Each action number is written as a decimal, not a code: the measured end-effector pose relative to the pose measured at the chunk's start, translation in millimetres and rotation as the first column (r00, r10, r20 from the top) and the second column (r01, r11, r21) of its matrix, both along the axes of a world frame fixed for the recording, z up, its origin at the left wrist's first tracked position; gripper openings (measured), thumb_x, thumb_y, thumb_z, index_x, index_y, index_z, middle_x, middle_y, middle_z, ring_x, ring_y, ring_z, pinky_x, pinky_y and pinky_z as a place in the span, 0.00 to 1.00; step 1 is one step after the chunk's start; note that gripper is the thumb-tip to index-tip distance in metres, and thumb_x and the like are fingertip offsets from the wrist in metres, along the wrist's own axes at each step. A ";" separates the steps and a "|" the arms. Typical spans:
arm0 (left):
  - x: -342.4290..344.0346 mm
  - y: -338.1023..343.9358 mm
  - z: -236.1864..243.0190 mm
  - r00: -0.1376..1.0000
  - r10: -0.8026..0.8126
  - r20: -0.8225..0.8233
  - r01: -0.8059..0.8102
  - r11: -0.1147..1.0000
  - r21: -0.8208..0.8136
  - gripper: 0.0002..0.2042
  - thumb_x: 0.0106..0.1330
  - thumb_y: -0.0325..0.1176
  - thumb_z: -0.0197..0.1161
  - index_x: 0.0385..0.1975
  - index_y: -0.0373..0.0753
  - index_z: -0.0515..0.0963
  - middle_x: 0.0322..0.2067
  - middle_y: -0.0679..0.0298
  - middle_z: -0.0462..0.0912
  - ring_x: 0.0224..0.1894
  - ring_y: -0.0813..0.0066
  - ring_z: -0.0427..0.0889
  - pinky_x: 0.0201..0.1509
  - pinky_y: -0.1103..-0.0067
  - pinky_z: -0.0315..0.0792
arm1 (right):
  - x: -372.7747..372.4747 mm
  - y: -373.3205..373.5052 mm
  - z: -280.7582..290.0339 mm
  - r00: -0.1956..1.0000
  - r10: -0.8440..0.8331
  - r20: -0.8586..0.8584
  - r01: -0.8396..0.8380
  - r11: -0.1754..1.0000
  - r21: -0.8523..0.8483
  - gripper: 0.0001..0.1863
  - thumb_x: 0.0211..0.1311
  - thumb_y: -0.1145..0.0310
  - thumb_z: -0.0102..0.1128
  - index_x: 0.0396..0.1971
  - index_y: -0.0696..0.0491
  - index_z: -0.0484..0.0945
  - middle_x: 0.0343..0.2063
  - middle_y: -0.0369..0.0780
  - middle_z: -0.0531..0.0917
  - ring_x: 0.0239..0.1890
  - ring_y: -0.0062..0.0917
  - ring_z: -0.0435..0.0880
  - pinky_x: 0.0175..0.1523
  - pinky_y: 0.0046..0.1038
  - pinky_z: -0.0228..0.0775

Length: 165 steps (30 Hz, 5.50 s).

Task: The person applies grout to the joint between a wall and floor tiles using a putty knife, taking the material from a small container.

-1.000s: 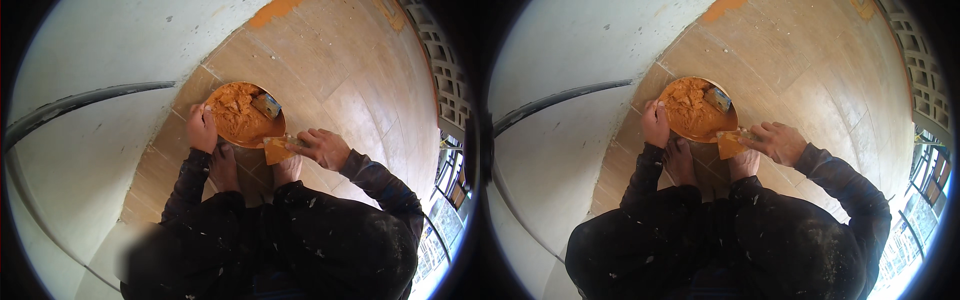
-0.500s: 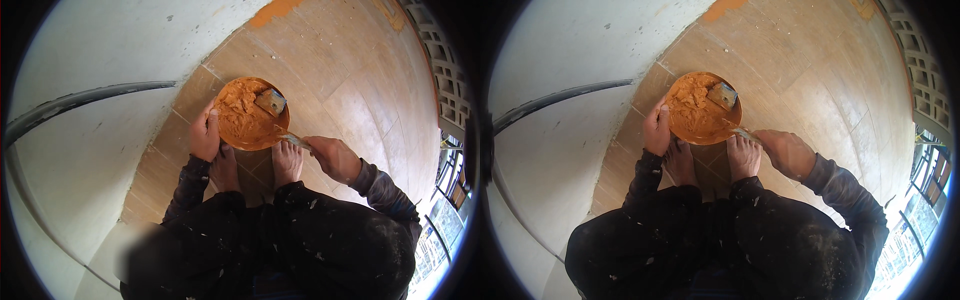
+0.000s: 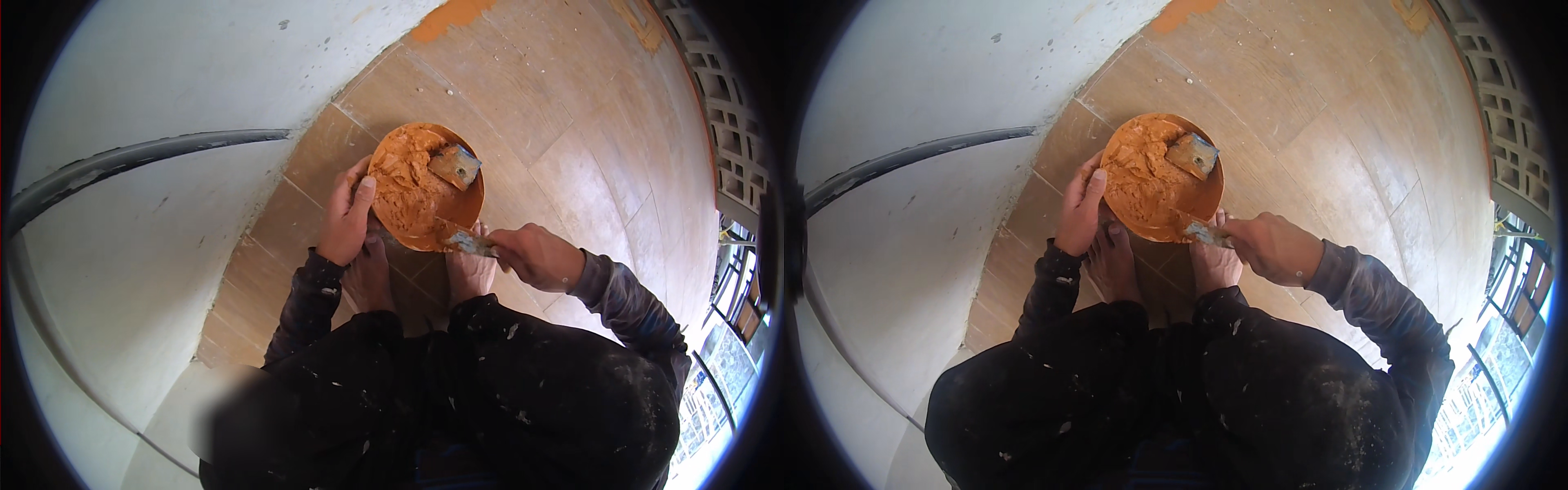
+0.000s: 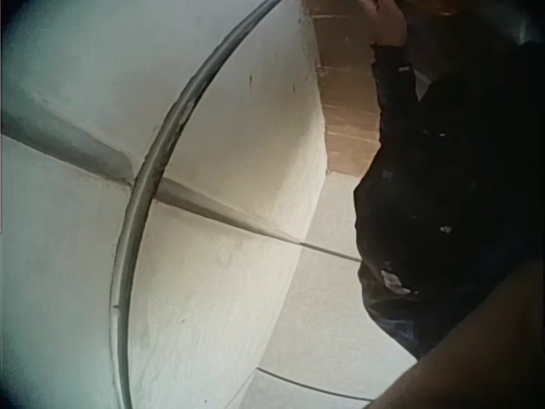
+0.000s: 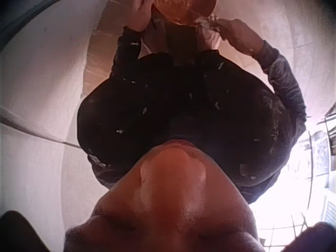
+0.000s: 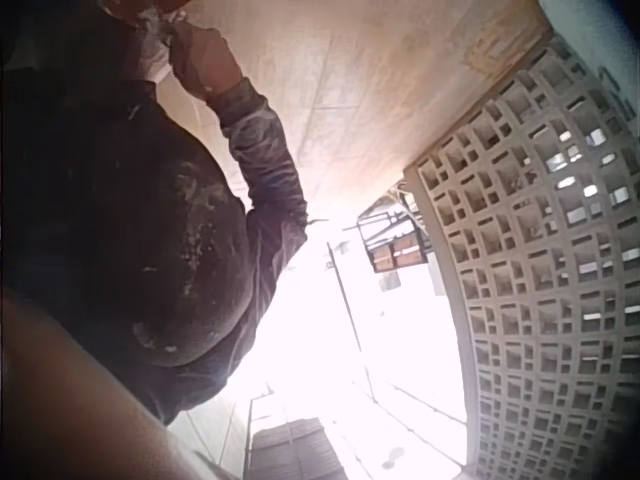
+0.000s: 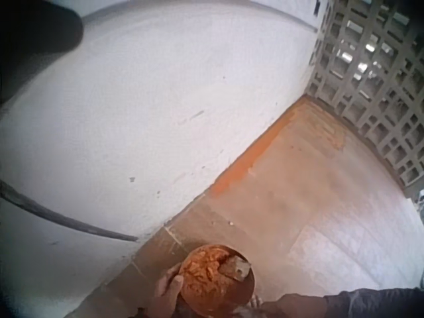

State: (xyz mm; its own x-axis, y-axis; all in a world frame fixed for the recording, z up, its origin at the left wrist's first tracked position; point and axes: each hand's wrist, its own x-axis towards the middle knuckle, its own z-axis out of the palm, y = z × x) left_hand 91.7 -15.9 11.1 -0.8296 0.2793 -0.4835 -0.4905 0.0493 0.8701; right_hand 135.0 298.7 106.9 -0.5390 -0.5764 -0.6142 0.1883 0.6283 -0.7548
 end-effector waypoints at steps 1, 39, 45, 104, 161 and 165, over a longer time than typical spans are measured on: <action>-0.6 -0.5 -2.8 0.998 -0.026 -0.064 0.024 0.999 -0.034 0.22 0.82 0.39 0.48 0.68 0.30 0.68 0.62 0.57 0.75 0.62 0.74 0.74 0.68 0.76 0.67 | 1.0 0.4 -1.6 0.999 -0.045 0.012 0.046 0.993 -0.113 0.10 0.70 0.74 0.54 0.47 0.58 0.77 0.23 0.49 0.82 0.27 0.46 0.84 0.36 0.42 0.76; 9.7 -26.4 5.6 0.997 -0.010 0.071 0.018 0.992 -0.126 0.20 0.80 0.34 0.52 0.66 0.30 0.69 0.59 0.57 0.79 0.58 0.74 0.78 0.61 0.77 0.74 | -150.4 12.0 -121.6 0.575 -0.030 -0.818 0.414 0.873 0.259 0.29 0.68 0.71 0.57 0.70 0.43 0.70 0.47 0.39 0.80 0.51 0.38 0.80 0.56 0.38 0.75; 8.7 -26.4 1.9 0.997 -0.012 0.077 0.024 0.989 -0.149 0.20 0.80 0.33 0.52 0.65 0.29 0.70 0.58 0.56 0.79 0.58 0.74 0.78 0.63 0.77 0.72 | -161.4 7.9 -130.6 0.563 -0.001 -0.826 0.426 0.857 0.289 0.30 0.68 0.71 0.55 0.71 0.44 0.69 0.48 0.40 0.79 0.52 0.38 0.80 0.57 0.38 0.75; 10.1 -25.1 -0.5 0.999 -0.017 0.042 0.024 0.984 -0.175 0.20 0.80 0.33 0.51 0.65 0.28 0.70 0.58 0.56 0.79 0.58 0.73 0.78 0.64 0.76 0.72 | -135.7 -19.4 -115.3 0.655 0.125 -0.745 0.183 0.931 0.317 0.30 0.68 0.73 0.49 0.70 0.58 0.63 0.48 0.46 0.76 0.52 0.39 0.81 0.53 0.38 0.80; 11.1 -20.4 -0.4 0.997 -0.030 0.077 0.044 0.982 -0.184 0.20 0.80 0.33 0.51 0.64 0.28 0.71 0.58 0.56 0.80 0.58 0.73 0.78 0.64 0.76 0.71 | -167.8 15.4 -121.4 0.613 0.090 -0.785 0.357 0.855 0.377 0.30 0.68 0.74 0.48 0.71 0.58 0.62 0.49 0.48 0.76 0.50 0.42 0.82 0.53 0.37 0.80; 10.0 -20.8 3.8 0.996 0.001 0.088 0.014 0.987 -0.163 0.20 0.80 0.33 0.51 0.64 0.28 0.71 0.58 0.55 0.80 0.59 0.73 0.78 0.64 0.76 0.71 | -143.7 -4.1 -114.7 0.613 0.152 -0.775 0.184 0.927 0.327 0.30 0.69 0.73 0.47 0.71 0.58 0.62 0.48 0.48 0.76 0.51 0.41 0.82 0.54 0.37 0.80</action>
